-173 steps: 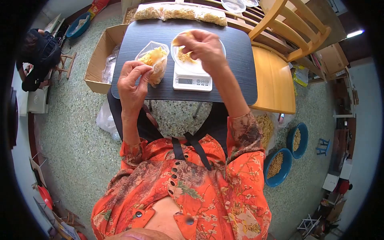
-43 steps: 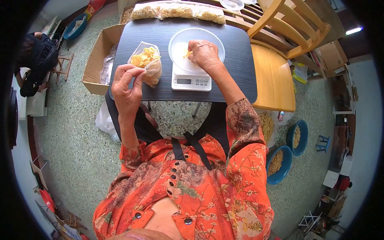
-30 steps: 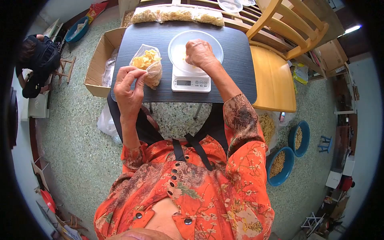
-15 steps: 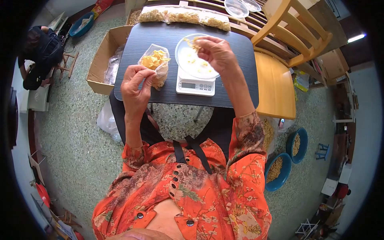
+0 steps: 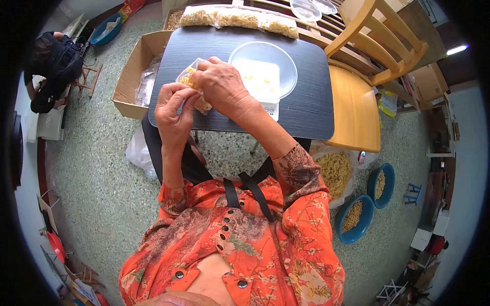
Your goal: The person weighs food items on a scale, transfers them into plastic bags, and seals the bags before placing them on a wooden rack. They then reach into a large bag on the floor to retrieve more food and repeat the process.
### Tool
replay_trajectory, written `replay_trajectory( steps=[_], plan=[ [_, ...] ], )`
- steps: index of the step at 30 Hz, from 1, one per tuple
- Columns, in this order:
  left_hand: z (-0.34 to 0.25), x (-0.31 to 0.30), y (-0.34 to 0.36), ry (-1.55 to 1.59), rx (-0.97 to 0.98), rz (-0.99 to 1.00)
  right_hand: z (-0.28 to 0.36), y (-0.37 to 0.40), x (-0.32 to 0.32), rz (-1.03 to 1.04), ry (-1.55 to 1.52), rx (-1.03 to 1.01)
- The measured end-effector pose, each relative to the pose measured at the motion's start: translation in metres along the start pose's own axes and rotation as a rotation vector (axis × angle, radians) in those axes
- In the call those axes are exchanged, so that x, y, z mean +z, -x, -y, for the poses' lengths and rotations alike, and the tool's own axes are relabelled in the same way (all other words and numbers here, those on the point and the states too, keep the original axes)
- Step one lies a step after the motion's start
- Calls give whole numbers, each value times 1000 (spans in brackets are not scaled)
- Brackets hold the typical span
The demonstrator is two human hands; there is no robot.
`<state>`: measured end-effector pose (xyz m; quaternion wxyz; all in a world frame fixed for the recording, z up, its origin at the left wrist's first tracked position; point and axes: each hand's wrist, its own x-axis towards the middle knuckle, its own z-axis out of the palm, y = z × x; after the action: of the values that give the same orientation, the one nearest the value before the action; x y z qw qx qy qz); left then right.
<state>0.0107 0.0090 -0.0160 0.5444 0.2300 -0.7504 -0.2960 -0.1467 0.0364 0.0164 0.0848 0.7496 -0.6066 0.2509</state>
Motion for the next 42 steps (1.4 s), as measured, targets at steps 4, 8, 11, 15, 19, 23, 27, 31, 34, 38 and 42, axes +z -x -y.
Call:
replay_trajectory(
  steps=[4,8,11,15,19,23,27,31,34,38,42],
  plan=[
    [-1,2,0,11,37,17,6,-3,1,-3,188,8],
    [3,-2,-2,-44,21,9,-12,0,1,-95,-36,15],
    [5,-6,-1,-54,1,4,-32,7,-19,-231,-429,145],
    [5,-4,-1,-50,0,11,-66,28,-71,234,9,385],
    [1,1,-2,-56,18,22,-81,34,-74,648,247,521],
    [3,0,-1,-61,20,36,-88,36,-66,726,194,546],
    [2,-1,-3,-81,7,40,-97,41,-51,724,246,524],
    [4,1,-2,-81,36,31,-104,45,-38,679,239,516],
    [4,2,-2,-77,37,35,-101,43,-33,578,199,507],
    [5,2,-2,-87,35,34,-98,38,-29,391,47,550],
    [8,0,-2,-83,31,30,-115,47,-24,299,-55,546]
  ],
)
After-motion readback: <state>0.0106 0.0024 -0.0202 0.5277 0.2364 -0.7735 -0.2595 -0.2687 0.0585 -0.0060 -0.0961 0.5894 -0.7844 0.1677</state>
